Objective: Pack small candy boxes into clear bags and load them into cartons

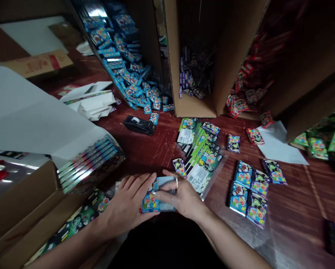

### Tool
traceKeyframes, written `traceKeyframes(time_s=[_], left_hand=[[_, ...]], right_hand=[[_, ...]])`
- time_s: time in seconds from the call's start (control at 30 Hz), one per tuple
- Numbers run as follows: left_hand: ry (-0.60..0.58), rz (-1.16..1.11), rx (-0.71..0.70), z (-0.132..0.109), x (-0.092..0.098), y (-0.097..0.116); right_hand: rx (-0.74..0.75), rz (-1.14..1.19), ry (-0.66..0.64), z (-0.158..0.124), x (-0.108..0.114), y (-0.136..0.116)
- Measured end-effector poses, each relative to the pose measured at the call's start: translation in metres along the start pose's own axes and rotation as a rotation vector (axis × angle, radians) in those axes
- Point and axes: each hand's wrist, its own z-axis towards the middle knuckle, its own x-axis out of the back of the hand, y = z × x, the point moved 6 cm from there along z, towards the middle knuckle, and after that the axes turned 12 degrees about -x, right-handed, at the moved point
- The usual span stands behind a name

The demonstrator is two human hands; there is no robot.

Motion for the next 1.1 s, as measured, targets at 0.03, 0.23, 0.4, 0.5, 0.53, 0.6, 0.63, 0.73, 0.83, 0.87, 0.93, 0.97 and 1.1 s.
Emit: traceKeyframes(time_s=[0.03, 0.23, 0.4, 0.5, 0.53, 0.6, 0.63, 0.73, 0.83, 0.87, 0.93, 0.97, 1.1], left_hand=[[0.001, -0.006, 0.005, -0.003, -0.002, -0.001], [0.013, 0.026, 0.117, -0.03, -0.019, -0.028], [0.011, 0.015, 0.214, -0.038, -0.028, -0.05], [-0.003, -0.001, 0.226, -0.037, -0.034, -0.052], [-0.013, -0.01, 0.23, -0.037, -0.037, -0.053], [-0.033, -0.033, 0.229, -0.037, -0.041, -0.053], [-0.043, -0.044, 0.228, -0.037, -0.043, -0.053], [-0.073, -0.066, 0.224, -0.039, -0.046, -0.055], [-0.095, -0.069, 0.215, -0.041, -0.048, -0.058], [-0.098, -0.067, 0.213, -0.042, -0.049, -0.059], [-0.1, -0.064, 0.21, -0.043, -0.05, -0.061], [-0.101, -0.063, 0.208, -0.042, -0.05, -0.061], [-0.095, -0.071, 0.213, -0.042, -0.049, -0.061]], right_hand=[[-0.009, 0.011, 0.017, -0.001, 0.001, 0.002], [-0.164, 0.262, 0.108, -0.01, 0.031, 0.024], [-0.2, 0.176, 0.283, -0.011, 0.095, 0.028], [-0.163, -0.169, 0.371, -0.001, 0.131, 0.029], [-0.156, -0.271, 0.371, 0.003, 0.137, 0.031], [-0.143, -0.397, 0.351, 0.012, 0.144, 0.037], [-0.136, -0.42, 0.346, 0.016, 0.144, 0.039], [-0.069, -0.562, 0.385, 0.02, 0.142, 0.036], [0.092, -0.784, 0.392, 0.022, 0.135, 0.021], [0.146, -0.835, 0.326, 0.024, 0.129, 0.017], [0.218, -0.88, 0.106, 0.031, 0.115, 0.015], [0.24, -0.892, -0.008, 0.035, 0.107, 0.016], [0.32, -0.867, -0.172, 0.052, 0.085, 0.015]])
